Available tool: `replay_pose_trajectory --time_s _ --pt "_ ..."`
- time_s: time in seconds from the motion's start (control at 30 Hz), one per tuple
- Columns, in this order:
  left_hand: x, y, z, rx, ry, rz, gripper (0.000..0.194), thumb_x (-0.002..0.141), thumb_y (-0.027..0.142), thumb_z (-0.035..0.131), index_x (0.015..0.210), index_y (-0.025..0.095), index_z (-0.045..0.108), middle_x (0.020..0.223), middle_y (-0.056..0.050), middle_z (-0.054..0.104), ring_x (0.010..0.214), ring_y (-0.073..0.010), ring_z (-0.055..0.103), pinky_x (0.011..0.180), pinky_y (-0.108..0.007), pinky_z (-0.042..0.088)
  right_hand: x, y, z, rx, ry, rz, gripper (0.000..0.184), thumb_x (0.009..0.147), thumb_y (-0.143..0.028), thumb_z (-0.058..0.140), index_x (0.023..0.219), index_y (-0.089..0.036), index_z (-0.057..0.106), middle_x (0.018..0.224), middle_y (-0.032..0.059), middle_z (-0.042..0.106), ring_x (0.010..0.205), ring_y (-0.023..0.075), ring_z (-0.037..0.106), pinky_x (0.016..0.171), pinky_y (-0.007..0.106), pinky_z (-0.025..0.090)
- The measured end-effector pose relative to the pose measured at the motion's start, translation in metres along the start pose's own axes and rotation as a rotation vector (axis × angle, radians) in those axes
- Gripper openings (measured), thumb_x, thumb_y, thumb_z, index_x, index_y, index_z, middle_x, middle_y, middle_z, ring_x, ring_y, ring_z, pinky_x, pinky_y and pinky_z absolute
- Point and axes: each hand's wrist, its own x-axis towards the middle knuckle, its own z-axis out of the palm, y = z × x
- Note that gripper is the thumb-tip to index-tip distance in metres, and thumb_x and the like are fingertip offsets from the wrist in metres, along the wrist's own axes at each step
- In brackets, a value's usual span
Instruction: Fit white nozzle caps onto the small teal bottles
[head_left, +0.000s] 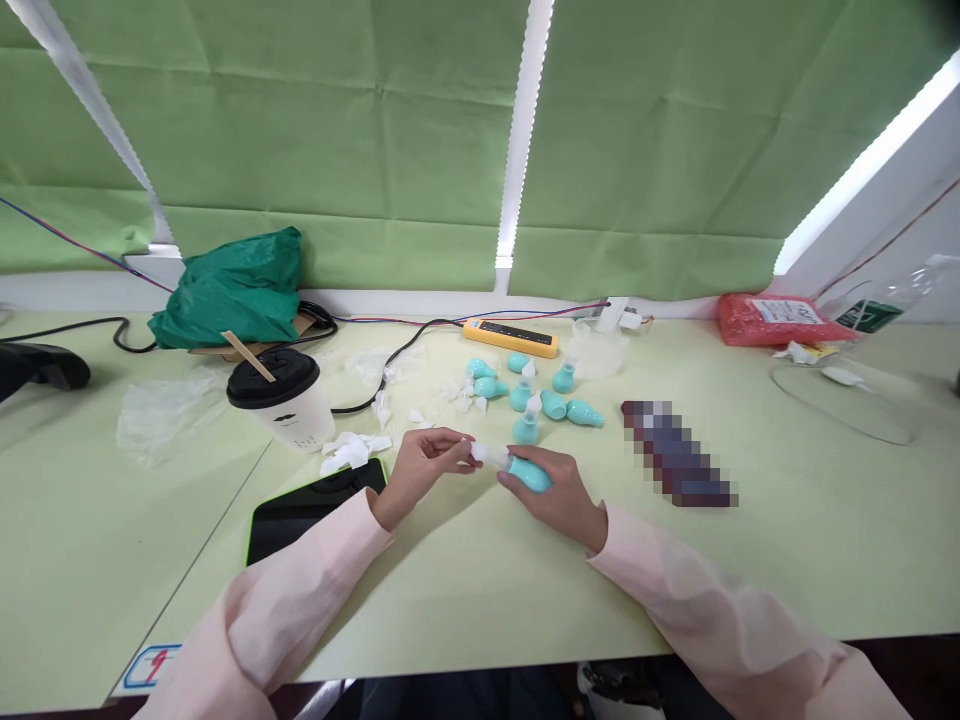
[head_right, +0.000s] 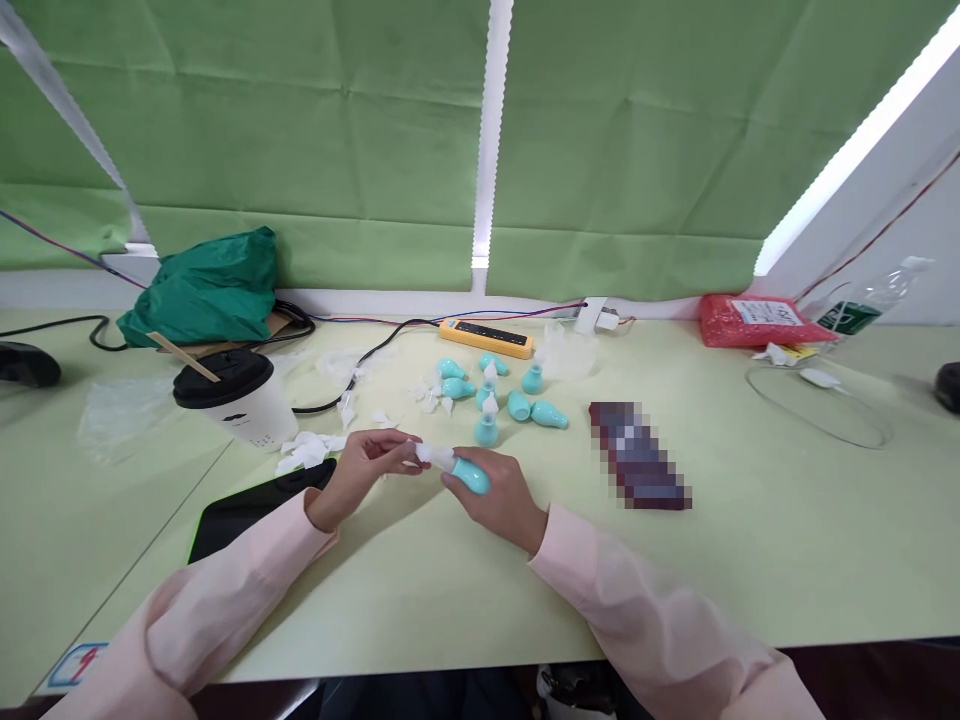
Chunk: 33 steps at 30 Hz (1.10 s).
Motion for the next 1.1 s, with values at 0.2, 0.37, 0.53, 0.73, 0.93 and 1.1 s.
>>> replay_pose_trajectory --time_s 0.2,0.37,0.53,0.73,0.93,1.1 --pt "-0.004 -0.006 0.003 -0.149 -0.023 -0.130 0.027 0.061 0.024 0.064 0.083 0.008 0.062 0.075 -0.008 0.066 0.070 -0.0195 0.062 0.073 -0.035 0.049 -0.003 -0.001 -0.003 -0.234 -0.059 -0.162 0.019 0.076 -0.026 0.048 0.090 -0.016 0.055 0.066 0.0033 0.060 0.059 0.0134 0.055 0.053 0.023 0.041" --pt "-0.006 -0.009 0.007 -0.238 0.013 -0.146 0.025 0.062 0.025 0.064 0.080 0.009 0.064 0.077 -0.009 0.066 0.073 -0.0185 0.061 0.076 -0.033 0.048 -0.005 0.000 -0.003 -0.397 -0.063 -0.268 0.020 0.077 -0.025 0.047 0.092 -0.014 0.055 0.067 0.0044 0.060 0.060 0.0139 0.055 0.051 0.024 0.038" --pt "-0.011 -0.011 0.019 -0.338 0.112 -0.126 0.022 0.063 0.025 0.063 0.078 0.008 0.065 0.079 -0.009 0.066 0.077 -0.0184 0.059 0.079 -0.035 0.047 -0.007 -0.006 0.005 -0.203 -0.026 -0.113 0.019 0.077 -0.026 0.047 0.091 -0.015 0.054 0.072 0.0052 0.061 0.064 0.0147 0.056 0.056 0.024 0.042" --pt "-0.013 -0.015 0.025 -0.416 0.197 -0.106 0.019 0.062 0.023 0.064 0.075 0.009 0.066 0.081 -0.007 0.065 0.075 -0.0154 0.058 0.082 -0.034 0.045 -0.003 -0.021 0.003 0.184 -0.120 0.279 0.020 0.074 -0.033 0.050 0.081 -0.016 0.055 0.064 0.0014 0.058 0.053 0.0113 0.052 0.051 0.022 0.043" --pt "-0.016 -0.013 0.024 -0.321 0.093 -0.042 0.022 0.065 0.028 0.061 0.076 0.010 0.065 0.075 -0.004 0.064 0.073 -0.0165 0.058 0.079 -0.038 0.047 0.005 -0.023 -0.003 0.573 -0.301 0.501 0.026 0.071 -0.041 0.050 0.073 -0.016 0.055 0.058 -0.0010 0.051 0.041 0.0068 0.043 0.040 0.019 0.038" --pt "-0.015 -0.006 0.023 -0.218 0.052 -0.058 0.027 0.064 0.032 0.060 0.078 0.009 0.065 0.076 -0.004 0.063 0.073 -0.0172 0.058 0.074 -0.037 0.051 0.006 -0.021 -0.005 0.618 -0.319 0.511 0.026 0.067 -0.040 0.054 0.076 -0.015 0.055 0.057 -0.0011 0.049 0.043 0.0067 0.043 0.039 0.019 0.037"
